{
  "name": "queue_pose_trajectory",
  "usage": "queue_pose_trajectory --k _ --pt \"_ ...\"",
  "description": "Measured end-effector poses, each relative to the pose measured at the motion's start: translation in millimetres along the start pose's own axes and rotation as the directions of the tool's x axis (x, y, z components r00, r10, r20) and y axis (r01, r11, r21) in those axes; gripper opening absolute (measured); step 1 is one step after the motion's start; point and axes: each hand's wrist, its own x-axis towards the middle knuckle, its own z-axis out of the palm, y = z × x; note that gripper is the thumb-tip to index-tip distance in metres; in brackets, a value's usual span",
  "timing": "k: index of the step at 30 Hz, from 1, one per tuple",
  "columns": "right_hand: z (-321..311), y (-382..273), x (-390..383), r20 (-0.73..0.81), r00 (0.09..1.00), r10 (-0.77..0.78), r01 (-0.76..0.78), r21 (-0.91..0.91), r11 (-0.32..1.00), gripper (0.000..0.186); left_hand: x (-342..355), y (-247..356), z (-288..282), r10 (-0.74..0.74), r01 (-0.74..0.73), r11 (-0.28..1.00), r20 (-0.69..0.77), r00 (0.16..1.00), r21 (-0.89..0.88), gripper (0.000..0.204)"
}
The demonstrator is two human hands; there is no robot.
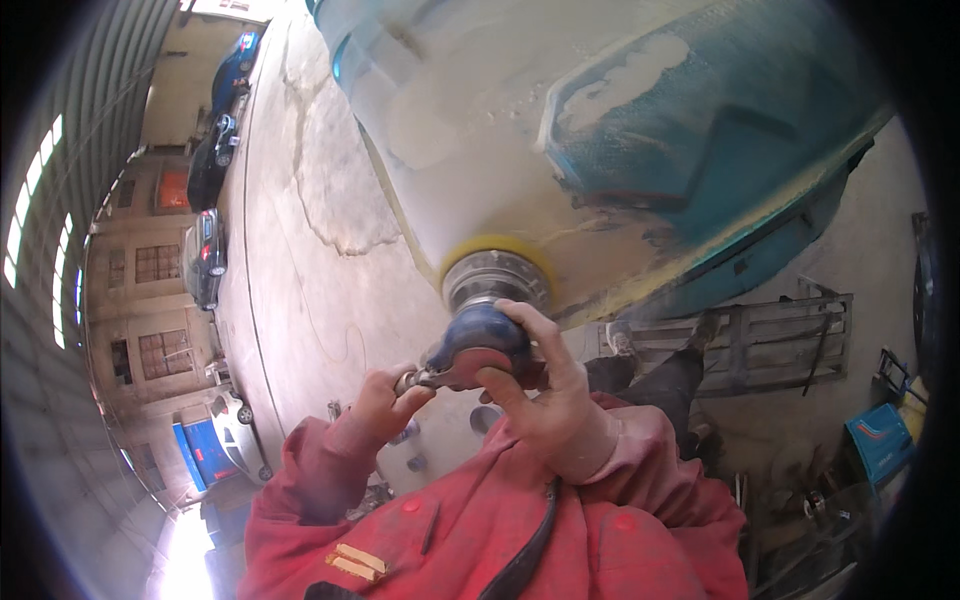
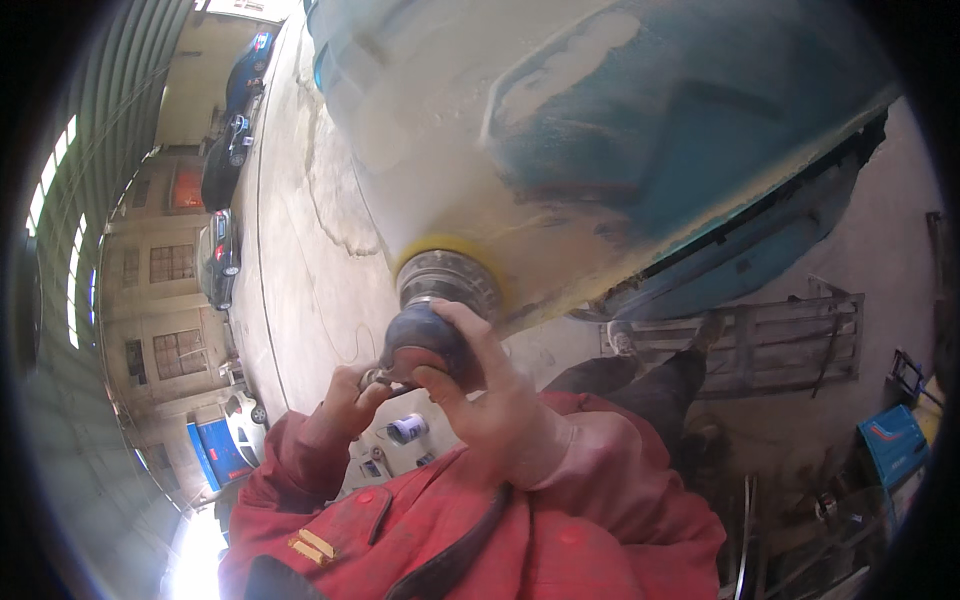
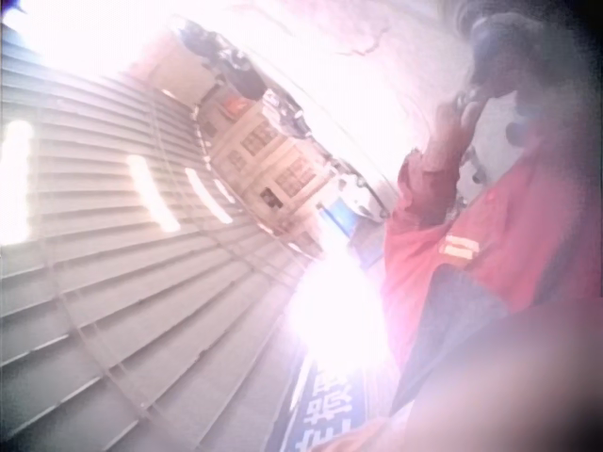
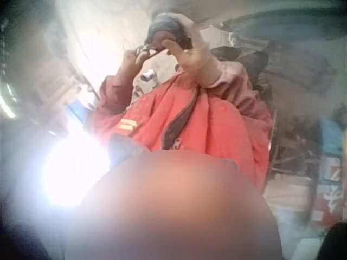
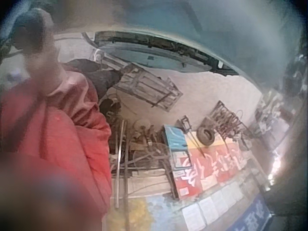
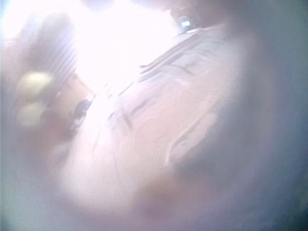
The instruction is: The person uses a pneumatic orbital sander to sand the surface of a car hood. They repeatedly move the sander across the hood and periodically pause to wipe the surface with their hand to check the finish.
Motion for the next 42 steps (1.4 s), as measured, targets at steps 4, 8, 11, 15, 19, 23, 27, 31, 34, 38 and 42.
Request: queue_pose_trajectory --k 4,8,11,15,19,23,27,31,34,38,42 --pt "-10 -2 -5 -0.095 0.995 0.042 -0.038 0.051 0.998 0.063 7 13 0 0.074 -0.074 0.997 -0.014 0.997 0.022 0.028" --pt "-24 -6 -7 -0.14 0.985 0.105 -0.075 0.199 0.977 0.063 21 25 4 0.183 -0.182 0.983 -0.018 0.983 0.008 0.027" --pt "-17 -2 -4 -0.068 0.995 0.074 -0.062 0.17 0.984 0.063 12 18 -1 0.071 -0.07 0.996 -0.017 0.997 0.062 0.028" --pt "-6 4 0 -0.042 0.995 -0.096 0.097 0.024 0.995 0.063 -2 12 -4 0.019 -0.018 1.0 -0.042 0.999 0.026 0.028" --pt "-22 -1 -3 -0.147 0.988 0.05 -0.028 0.148 0.989 0.064 12 34 -3 0.069 -0.067 0.993 -0.021 0.997 0.101 0.031" --pt "-33 -8 -5 -0.186 0.979 0.089 -0.041 0.243 0.969 0.065 20 46 -1 0.096 -0.094 0.991 -0.011 0.995 0.098 0.031" --pt "-16 -5 -1 -0.054 0.992 0.117 -0.104 0.201 0.974 0.064 1 32 -4 0.069 -0.064 0.992 -0.043 0.997 0.106 0.029" --pt "-13 0 0 -0.071 0.994 -0.087 0.092 0.073 0.993 0.067 -3 36 -8 0.066 -0.062 0.99 -0.031 0.997 0.126 0.028" --pt "-32 -4 -3 -0.129 0.991 0.029 -0.004 0.193 0.981 0.065 9 57 -4 0.049 -0.048 0.989 -0.008 0.999 0.141 0.028" --pt "-41 -9 -2 -0.158 0.985 0.076 -0.022 0.32 0.947 0.064 15 64 -1 0.152 -0.145 0.976 -0.03 0.988 0.159 0.027" --pt "-19 -7 3 -0.054 0.998 0.016 -0.008 0.145 0.989 0.065 -4 45 -4 0.056 -0.048 0.992 -0.06 0.997 0.121 0.027"
